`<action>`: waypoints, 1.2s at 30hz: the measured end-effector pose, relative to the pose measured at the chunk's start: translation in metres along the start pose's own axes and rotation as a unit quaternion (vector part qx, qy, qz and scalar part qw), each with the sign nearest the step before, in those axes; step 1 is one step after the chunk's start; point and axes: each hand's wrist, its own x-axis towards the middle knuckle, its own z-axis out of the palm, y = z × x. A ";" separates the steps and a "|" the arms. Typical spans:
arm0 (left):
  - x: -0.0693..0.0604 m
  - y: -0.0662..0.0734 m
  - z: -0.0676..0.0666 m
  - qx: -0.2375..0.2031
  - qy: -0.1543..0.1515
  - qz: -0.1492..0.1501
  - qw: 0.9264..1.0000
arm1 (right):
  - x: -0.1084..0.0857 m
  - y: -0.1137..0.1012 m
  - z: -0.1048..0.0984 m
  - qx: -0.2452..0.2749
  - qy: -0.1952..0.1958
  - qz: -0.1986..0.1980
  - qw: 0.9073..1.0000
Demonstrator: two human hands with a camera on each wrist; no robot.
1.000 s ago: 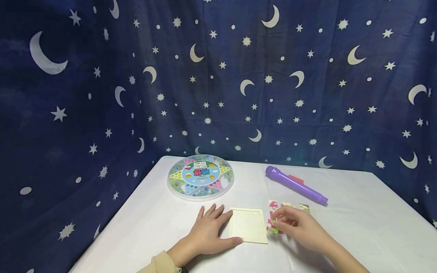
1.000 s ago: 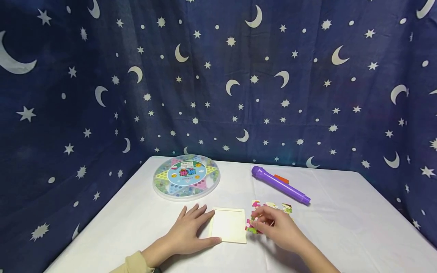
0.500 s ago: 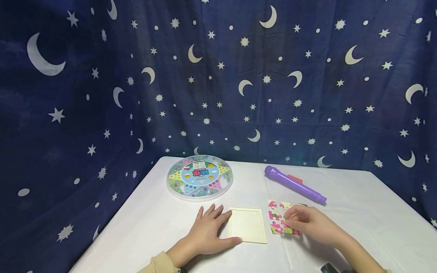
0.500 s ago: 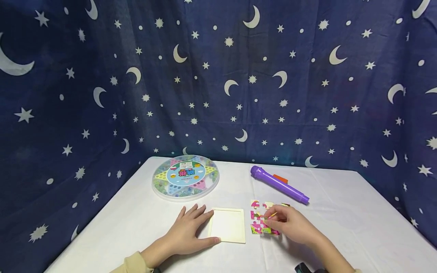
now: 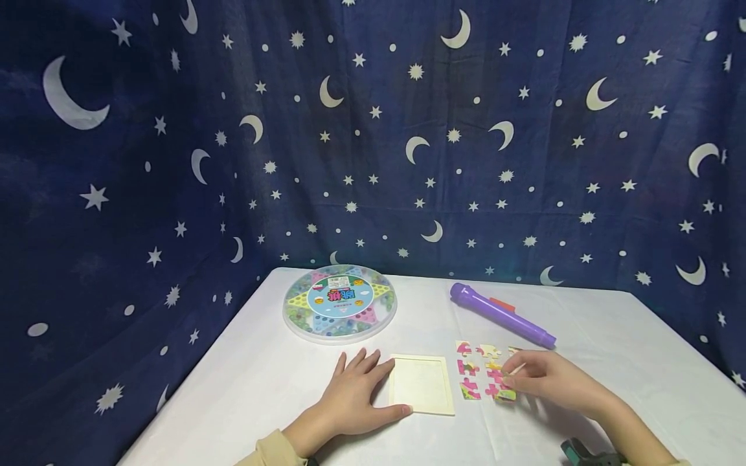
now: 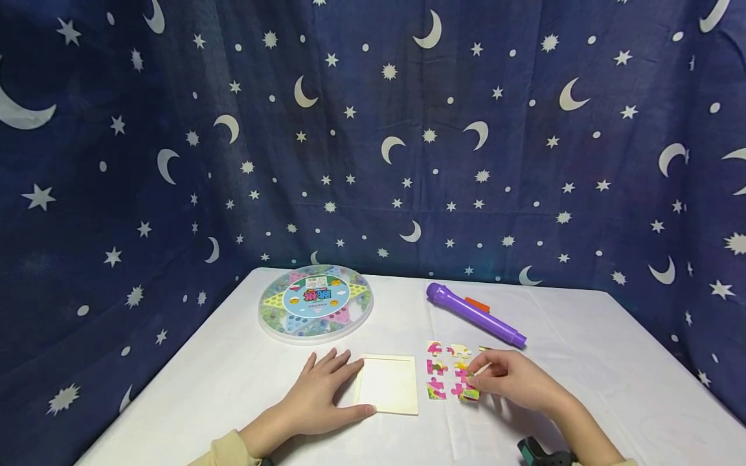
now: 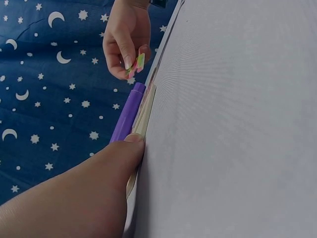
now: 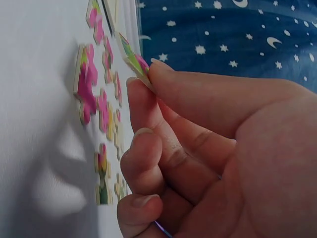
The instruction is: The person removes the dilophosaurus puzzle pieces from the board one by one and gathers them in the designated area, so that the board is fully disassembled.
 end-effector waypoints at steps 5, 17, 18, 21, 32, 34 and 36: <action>0.000 0.000 -0.001 -0.001 -0.004 -0.001 1.000 | -0.001 0.007 -0.007 -0.006 -0.006 0.010 1.000; 0.001 0.000 -0.001 -0.003 -0.008 0.002 1.000 | -0.006 0.030 -0.020 0.007 -0.007 0.049 0.999; 0.001 0.000 -0.001 -0.003 -0.008 0.002 1.000 | -0.007 0.031 -0.021 0.008 -0.009 0.050 0.999; 0.002 0.000 0.000 -0.003 -0.008 0.002 1.000 | -0.009 0.033 -0.022 0.007 -0.015 0.062 0.998; 0.002 -0.001 0.001 -0.001 -0.007 0.002 1.000 | -0.011 0.036 -0.023 -0.032 -0.009 0.098 0.995; 0.001 -0.001 0.000 0.001 -0.007 0.002 1.000 | -0.011 0.036 -0.022 -0.038 -0.005 0.104 0.994; 0.001 -0.001 0.000 0.002 -0.008 0.003 1.000 | -0.011 0.036 -0.022 -0.042 -0.001 0.108 0.993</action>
